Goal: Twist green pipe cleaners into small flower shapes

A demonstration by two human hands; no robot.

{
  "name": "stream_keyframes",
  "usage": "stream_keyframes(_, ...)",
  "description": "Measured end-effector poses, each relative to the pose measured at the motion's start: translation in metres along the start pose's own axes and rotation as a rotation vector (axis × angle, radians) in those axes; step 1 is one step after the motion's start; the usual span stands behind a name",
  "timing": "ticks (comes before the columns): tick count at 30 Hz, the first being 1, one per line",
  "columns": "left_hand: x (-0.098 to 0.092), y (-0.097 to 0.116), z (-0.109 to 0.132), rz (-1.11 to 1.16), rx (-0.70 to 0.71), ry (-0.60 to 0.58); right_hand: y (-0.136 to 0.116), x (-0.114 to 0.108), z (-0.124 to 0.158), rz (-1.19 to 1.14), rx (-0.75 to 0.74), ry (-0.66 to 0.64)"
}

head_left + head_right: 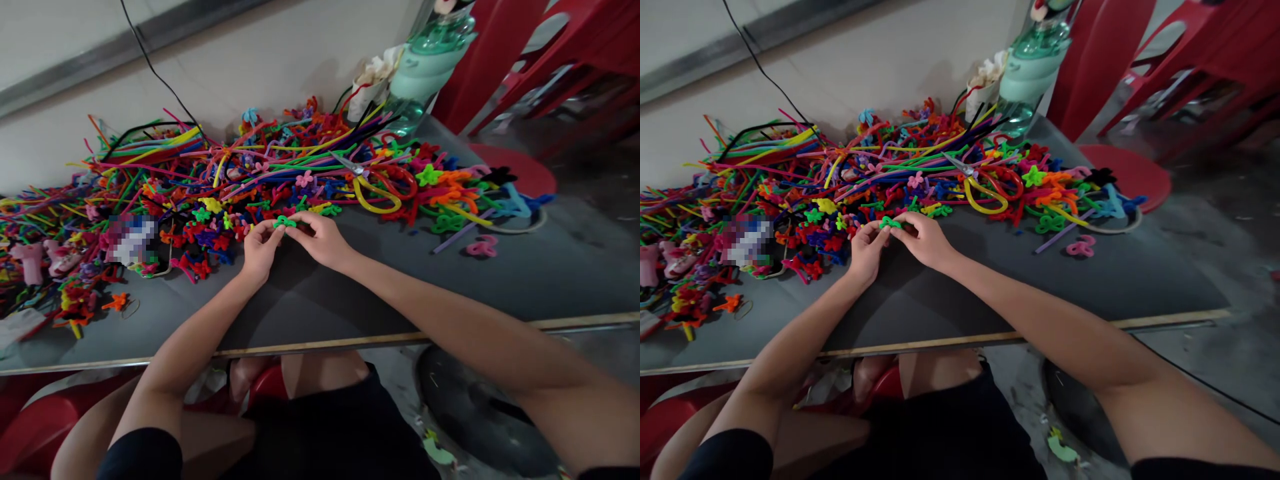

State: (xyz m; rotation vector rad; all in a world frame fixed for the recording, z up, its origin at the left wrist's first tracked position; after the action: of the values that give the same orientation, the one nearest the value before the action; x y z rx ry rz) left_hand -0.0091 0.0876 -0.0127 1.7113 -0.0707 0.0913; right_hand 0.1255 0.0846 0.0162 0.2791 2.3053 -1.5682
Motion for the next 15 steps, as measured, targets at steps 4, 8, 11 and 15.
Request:
stream_keyframes(4,0.000,0.010,0.002,-0.090,0.071,-0.022,0.008,-0.005,-0.002,-0.110,0.055,0.058)
stream_keyframes(8,-0.003,0.039,-0.003,-0.437,0.330,-0.126,0.022,0.000,-0.006,-0.269,0.164,-0.032)
stream_keyframes(11,-0.001,0.056,-0.004,-0.689,0.565,-0.237,0.024,0.008,-0.007,-0.315,0.210,-0.217)
stream_keyframes(15,0.008,0.058,0.002,-0.788,0.686,-0.438,0.021,0.014,-0.005,-0.338,0.224,-0.419)
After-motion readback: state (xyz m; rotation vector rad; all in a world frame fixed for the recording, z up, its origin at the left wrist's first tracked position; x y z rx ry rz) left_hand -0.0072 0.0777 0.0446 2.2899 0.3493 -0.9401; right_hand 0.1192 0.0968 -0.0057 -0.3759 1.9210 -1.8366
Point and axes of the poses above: each hand's wrist, its own z-axis away from the middle knuckle, its own x-axis out of the palm, y = z × x, the point moved 8 cm from there along -z, towards the middle knuckle, and after that the axes turned 4 degrees about z, right-handed, at the moved point
